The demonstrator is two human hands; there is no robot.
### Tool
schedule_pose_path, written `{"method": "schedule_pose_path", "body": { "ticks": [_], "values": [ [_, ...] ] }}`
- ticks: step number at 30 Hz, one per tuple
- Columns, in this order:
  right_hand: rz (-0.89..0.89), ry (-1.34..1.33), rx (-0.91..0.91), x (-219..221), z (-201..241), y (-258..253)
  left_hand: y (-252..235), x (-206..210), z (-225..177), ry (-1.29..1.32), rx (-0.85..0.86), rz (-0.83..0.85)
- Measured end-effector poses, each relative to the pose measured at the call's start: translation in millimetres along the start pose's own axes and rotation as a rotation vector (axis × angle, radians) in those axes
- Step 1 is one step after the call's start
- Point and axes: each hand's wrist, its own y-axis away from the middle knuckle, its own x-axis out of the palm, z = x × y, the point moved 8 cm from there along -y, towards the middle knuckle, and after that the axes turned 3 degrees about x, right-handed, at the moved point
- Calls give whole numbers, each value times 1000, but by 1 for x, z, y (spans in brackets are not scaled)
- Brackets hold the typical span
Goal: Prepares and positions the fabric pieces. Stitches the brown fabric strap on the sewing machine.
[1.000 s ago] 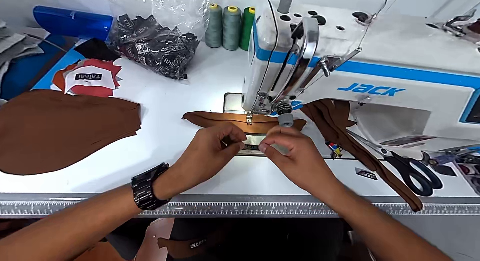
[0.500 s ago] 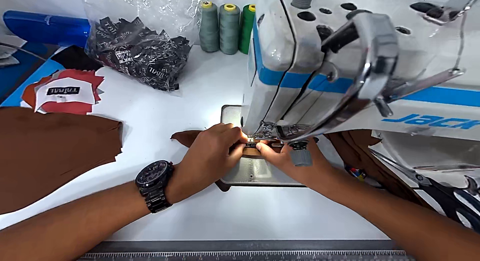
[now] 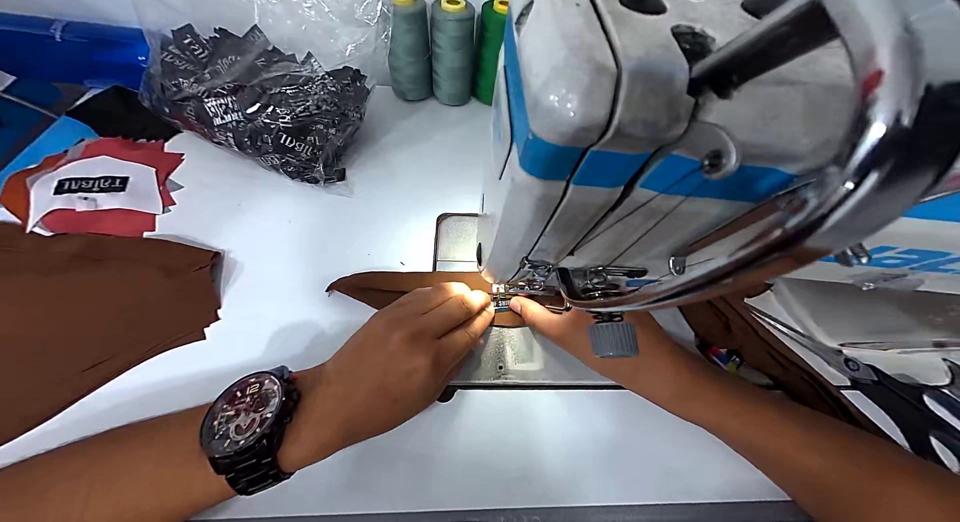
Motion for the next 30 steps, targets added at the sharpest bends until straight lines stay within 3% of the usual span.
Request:
{"method": "schedule_pose_path", "body": {
  "ticks": [2,4,7,9,30],
  "values": [
    [-58,-5,-36,-1,-2,9,1,1,0,-4,14,7],
    [-133,106,-198,-5,8,21,1,1,0,4,22,6],
    [-123,220,-436,-6,21,37,1,0,2,18,20,-4],
    [-107,241,-501,-5,23,41,1,0,2,23,19,-5],
    [-120,306,-524,-3,26,46,1,-1,2,-29,43,2]
  ]
}}
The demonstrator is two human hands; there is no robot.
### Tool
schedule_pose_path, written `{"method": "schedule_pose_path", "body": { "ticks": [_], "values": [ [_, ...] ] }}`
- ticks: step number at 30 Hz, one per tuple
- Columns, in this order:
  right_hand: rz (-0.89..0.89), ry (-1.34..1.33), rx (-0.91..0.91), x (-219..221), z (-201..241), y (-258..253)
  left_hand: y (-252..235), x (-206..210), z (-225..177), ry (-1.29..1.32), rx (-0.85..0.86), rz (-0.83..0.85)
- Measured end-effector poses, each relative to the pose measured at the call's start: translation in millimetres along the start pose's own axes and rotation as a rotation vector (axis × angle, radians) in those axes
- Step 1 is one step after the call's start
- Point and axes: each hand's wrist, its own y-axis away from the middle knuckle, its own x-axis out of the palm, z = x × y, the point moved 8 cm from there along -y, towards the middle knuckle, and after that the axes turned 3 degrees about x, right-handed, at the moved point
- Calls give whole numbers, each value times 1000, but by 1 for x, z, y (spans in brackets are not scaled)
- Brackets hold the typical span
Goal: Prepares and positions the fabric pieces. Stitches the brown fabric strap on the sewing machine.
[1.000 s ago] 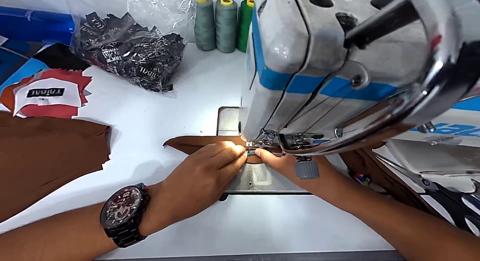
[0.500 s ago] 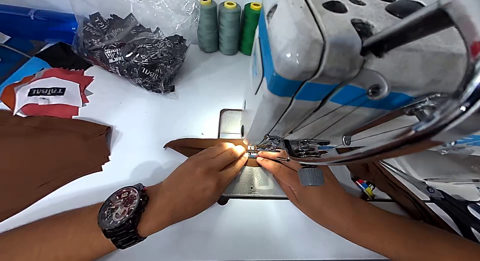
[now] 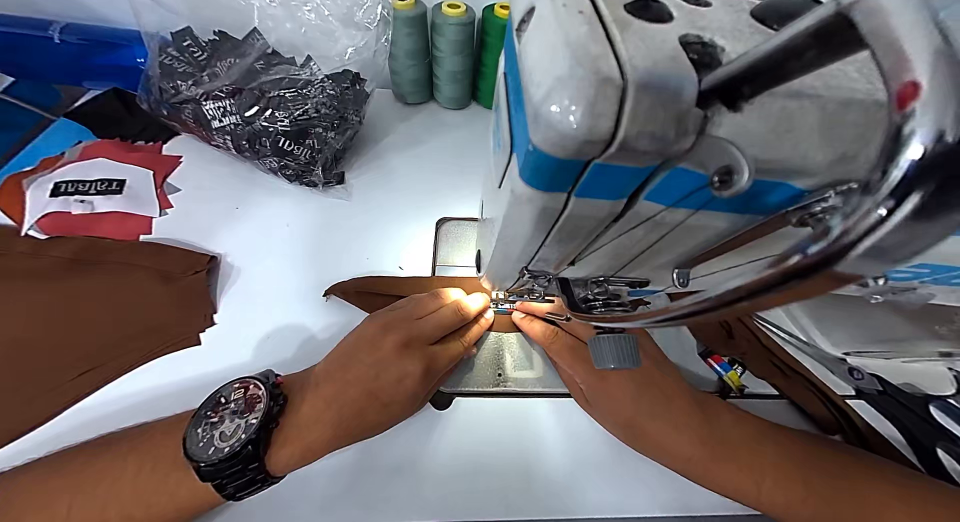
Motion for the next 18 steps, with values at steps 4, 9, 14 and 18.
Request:
{"method": "schedule_pose_path", "body": {
  "ticks": [4,9,14,18],
  "values": [
    [6,4,-2,0,1,0,0,0,-1,-8,14,2],
    [20,3,34,3,-2,-1,2,0,3,-1,5,7],
    [76,-23,146,10,-1,-9,8,-7,16,36,-3,-4],
    [63,-17,120,8,5,-12,9,-9,18,32,-8,-11]
  ]
}}
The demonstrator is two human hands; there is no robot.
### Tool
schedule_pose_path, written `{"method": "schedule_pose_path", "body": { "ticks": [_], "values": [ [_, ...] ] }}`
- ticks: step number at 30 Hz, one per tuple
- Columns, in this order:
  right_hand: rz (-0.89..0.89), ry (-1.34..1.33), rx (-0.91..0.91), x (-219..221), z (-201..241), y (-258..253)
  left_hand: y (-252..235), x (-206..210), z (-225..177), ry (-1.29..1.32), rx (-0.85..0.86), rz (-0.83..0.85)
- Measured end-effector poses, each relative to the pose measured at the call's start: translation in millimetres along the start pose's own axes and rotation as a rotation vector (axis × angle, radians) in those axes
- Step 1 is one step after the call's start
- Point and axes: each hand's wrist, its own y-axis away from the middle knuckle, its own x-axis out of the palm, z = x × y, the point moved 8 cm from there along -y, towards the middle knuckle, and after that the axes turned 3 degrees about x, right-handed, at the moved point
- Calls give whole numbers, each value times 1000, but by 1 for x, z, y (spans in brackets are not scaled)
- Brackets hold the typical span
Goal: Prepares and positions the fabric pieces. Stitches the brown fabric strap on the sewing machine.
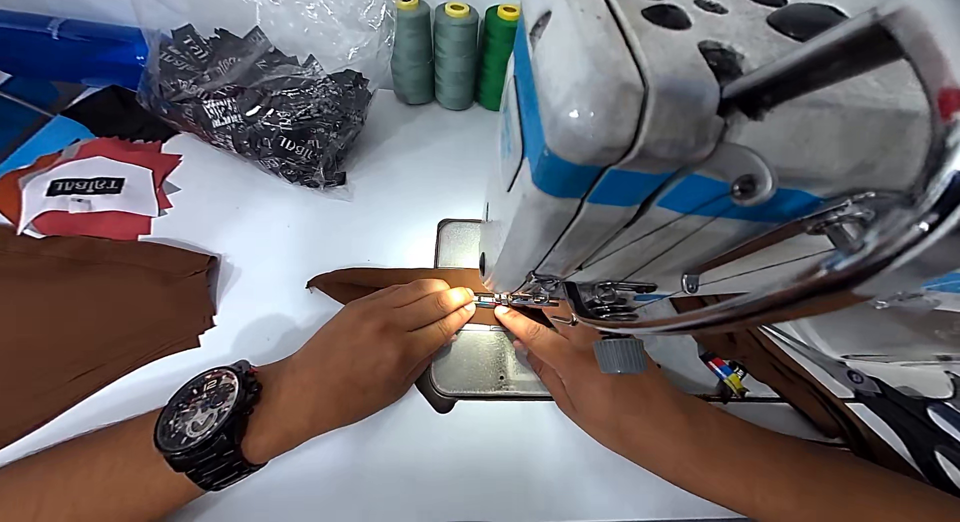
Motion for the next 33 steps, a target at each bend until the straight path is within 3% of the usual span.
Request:
{"method": "schedule_pose_path", "body": {
  "ticks": [18,22,33],
  "values": [
    [46,6,-3,4,-6,5,3,5,1,47,-8,32],
    [26,9,-11,2,-5,4,-4,0,-2,-5,-29,-22],
    [7,13,-59,-2,-4,6,-10,11,-3,-58,-49,34]
  ]
}}
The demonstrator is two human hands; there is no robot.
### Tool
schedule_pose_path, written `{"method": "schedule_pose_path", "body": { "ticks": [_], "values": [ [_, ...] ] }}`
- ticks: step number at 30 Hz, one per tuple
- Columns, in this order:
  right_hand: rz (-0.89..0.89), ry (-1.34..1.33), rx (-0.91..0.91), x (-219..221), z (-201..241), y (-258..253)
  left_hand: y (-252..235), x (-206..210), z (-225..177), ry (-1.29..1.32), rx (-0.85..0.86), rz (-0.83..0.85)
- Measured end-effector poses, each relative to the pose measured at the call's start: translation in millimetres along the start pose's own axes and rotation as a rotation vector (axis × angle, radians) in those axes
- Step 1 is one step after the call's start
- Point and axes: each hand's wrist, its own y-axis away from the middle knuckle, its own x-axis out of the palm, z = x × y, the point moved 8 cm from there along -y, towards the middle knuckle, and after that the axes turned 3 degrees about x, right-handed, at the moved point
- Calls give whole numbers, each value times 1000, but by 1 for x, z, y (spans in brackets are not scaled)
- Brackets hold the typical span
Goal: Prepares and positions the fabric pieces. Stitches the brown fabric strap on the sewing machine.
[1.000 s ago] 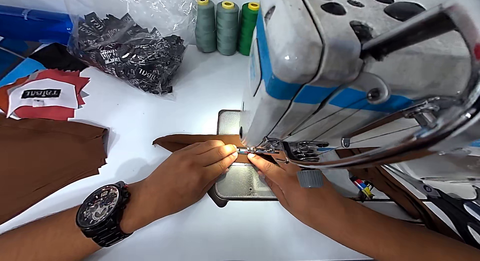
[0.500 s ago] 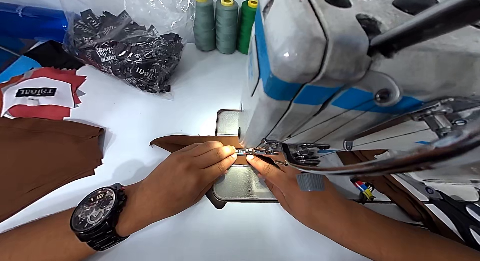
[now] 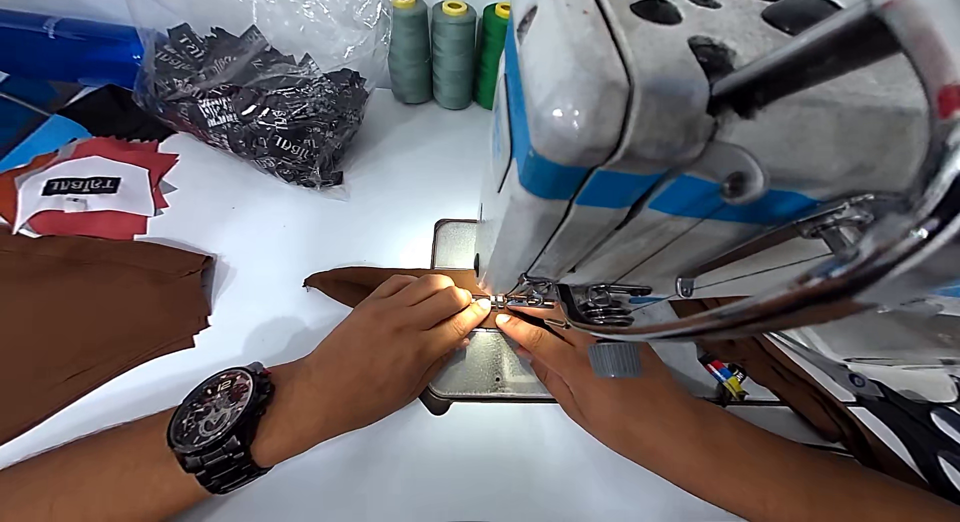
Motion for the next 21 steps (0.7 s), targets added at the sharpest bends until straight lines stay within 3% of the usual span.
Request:
{"method": "schedule_pose_path", "body": {
  "ticks": [21],
  "values": [
    [-1,25,-4,0,-3,-3,-2,2,6,31,-54,22]
  ]
}}
